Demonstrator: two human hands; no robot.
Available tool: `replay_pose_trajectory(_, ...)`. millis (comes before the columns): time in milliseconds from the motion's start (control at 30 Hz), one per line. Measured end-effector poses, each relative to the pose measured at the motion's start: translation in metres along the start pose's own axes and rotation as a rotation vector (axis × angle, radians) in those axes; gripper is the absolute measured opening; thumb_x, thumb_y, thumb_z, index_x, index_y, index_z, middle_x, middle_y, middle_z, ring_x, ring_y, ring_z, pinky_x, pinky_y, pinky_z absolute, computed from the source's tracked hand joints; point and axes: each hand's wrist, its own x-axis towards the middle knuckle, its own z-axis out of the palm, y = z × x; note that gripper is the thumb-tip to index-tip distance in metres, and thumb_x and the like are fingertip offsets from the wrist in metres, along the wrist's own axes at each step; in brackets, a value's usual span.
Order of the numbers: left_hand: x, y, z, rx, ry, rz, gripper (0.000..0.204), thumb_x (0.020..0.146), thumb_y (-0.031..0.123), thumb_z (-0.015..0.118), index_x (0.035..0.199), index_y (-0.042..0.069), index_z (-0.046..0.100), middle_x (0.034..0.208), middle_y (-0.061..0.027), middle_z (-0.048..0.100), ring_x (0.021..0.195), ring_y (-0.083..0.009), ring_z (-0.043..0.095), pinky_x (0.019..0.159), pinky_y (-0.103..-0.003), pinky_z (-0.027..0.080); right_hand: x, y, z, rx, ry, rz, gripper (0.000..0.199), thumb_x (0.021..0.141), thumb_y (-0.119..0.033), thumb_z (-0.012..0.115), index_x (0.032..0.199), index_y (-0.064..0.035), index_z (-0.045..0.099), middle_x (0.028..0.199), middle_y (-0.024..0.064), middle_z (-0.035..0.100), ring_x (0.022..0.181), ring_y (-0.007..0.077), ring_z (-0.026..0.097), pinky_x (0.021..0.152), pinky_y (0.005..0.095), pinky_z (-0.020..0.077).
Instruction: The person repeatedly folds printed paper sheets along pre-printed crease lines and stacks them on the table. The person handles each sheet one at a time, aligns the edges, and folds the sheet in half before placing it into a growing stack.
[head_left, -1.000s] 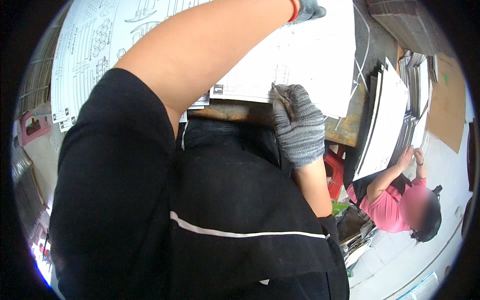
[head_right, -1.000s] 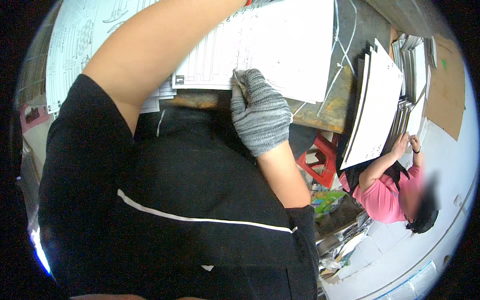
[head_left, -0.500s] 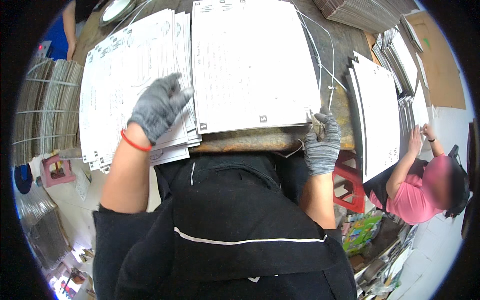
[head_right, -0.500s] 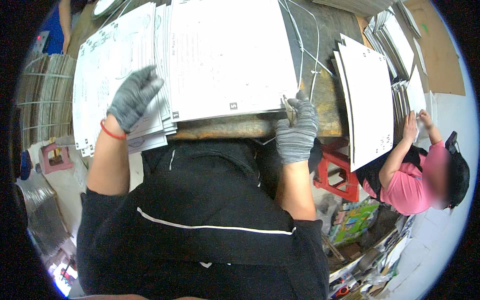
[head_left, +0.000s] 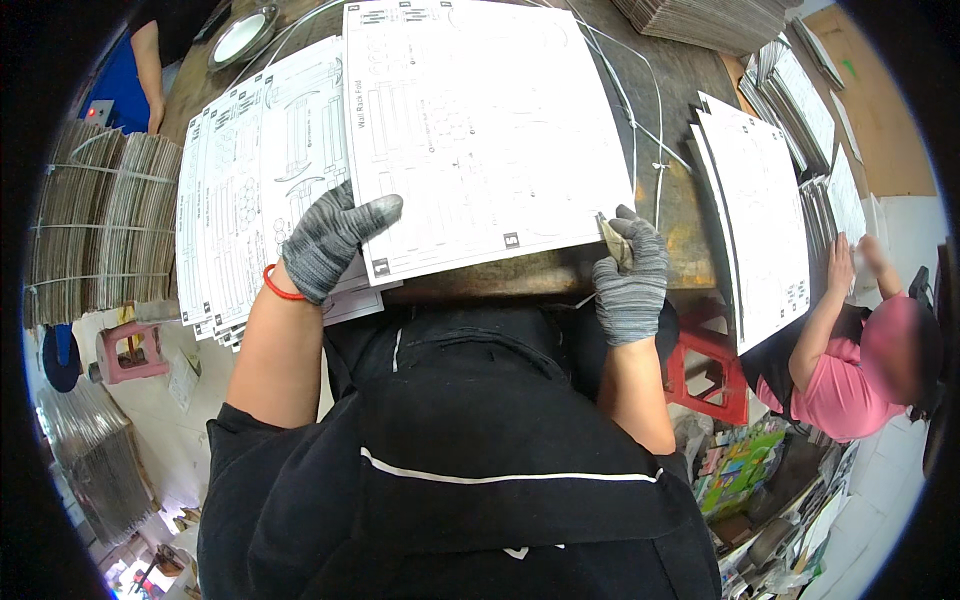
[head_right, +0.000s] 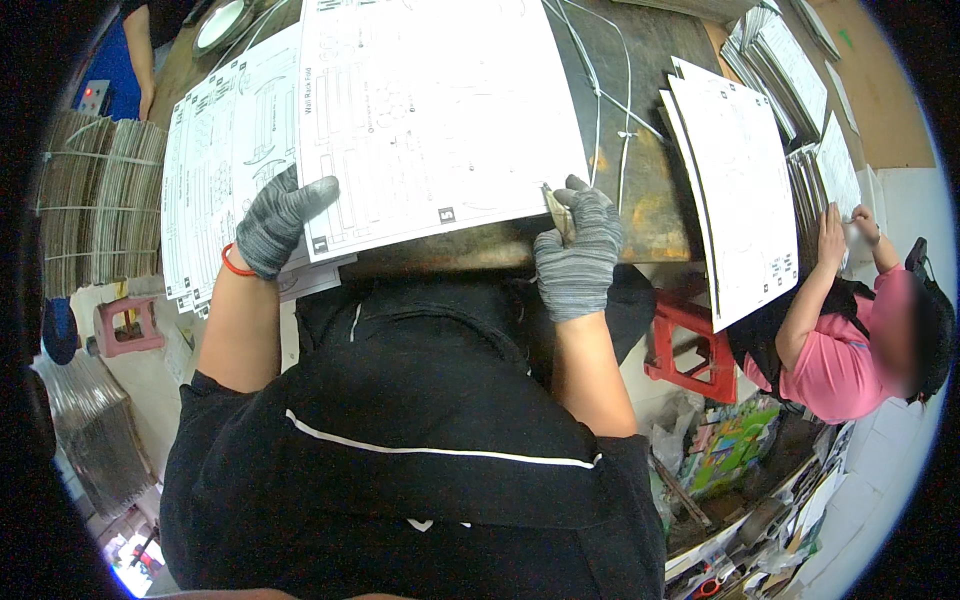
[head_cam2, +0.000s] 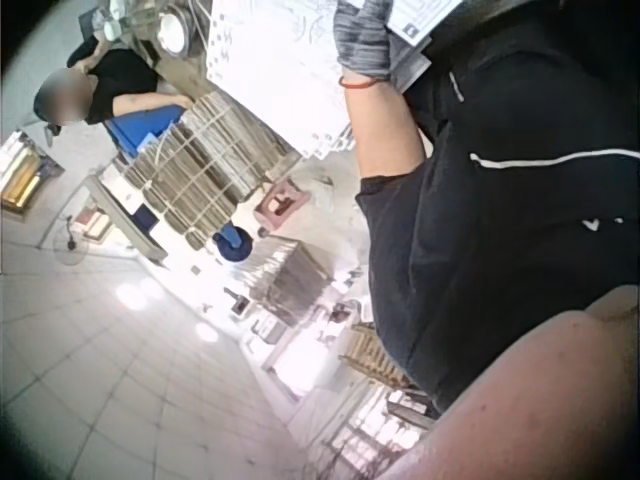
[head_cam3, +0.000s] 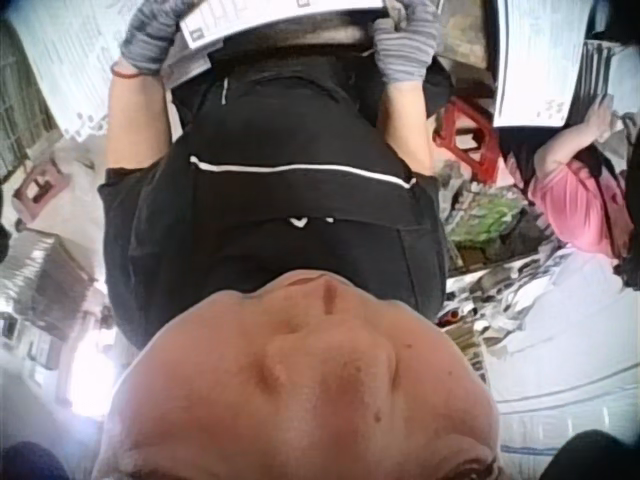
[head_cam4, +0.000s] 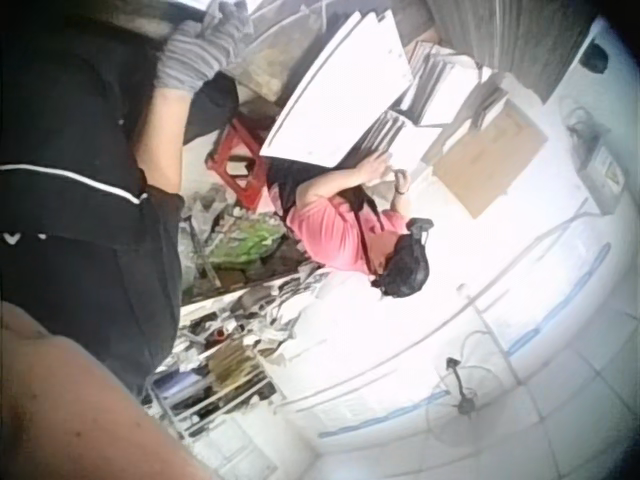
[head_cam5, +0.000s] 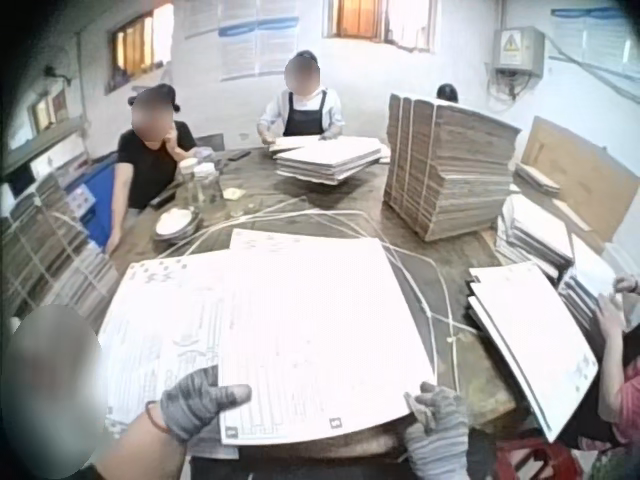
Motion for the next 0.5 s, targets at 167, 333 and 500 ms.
replay_pose_trajectory(167, -0.005, -0.014, -0.087, 0.232, 0.311, 0.119, 0.049, 0.088, 0.018, 0.072, 0.130, -0.001, 0.055, 0.113, -0.0122, 0.066, 0.105, -0.0169, 0.059, 0.094, -0.030, 0.047, 0.005, -0.017, -0.001, -0.041, 0.009, -0.095, 0.044, 0.065, 0.008, 0.057, 0.108, 0.0015, 0.060, 0.120, 0.0192, 0.059, 0.115, 0.0318, 0.055, 0.105, 0.0410, 0.0416)
replay_pose_trajectory(333, -0.051, -0.052, -0.224, 0.458, 0.693, -0.002, 0.046, 0.091, 0.007, 0.067, 0.135, 0.004, 0.051, 0.107, -0.0113, 0.067, 0.093, -0.0160, 0.063, 0.081, -0.028, 0.052, 0.019, -0.029, 0.022, 0.283, -0.080, 0.027, 0.038, 0.075, 0.007, 0.057, 0.113, 0.0027, 0.059, 0.114, 0.0193, 0.061, 0.108, 0.0287, 0.061, 0.098, 0.0359, 0.0482)
replay_pose_trajectory(500, -0.095, -0.085, -0.288, 0.777, 0.835, -0.238, 0.053, 0.087, 0.016, 0.073, 0.135, 0.004, 0.054, 0.109, -0.0132, 0.068, 0.097, -0.0197, 0.063, 0.086, -0.031, 0.049, 0.037, -0.037, 0.049, 0.210, -0.217, -0.034, 0.033, 0.082, 0.003, 0.061, 0.114, 0.0013, 0.060, 0.104, 0.0159, 0.069, 0.096, 0.0231, 0.068, 0.090, 0.0306, 0.0523)
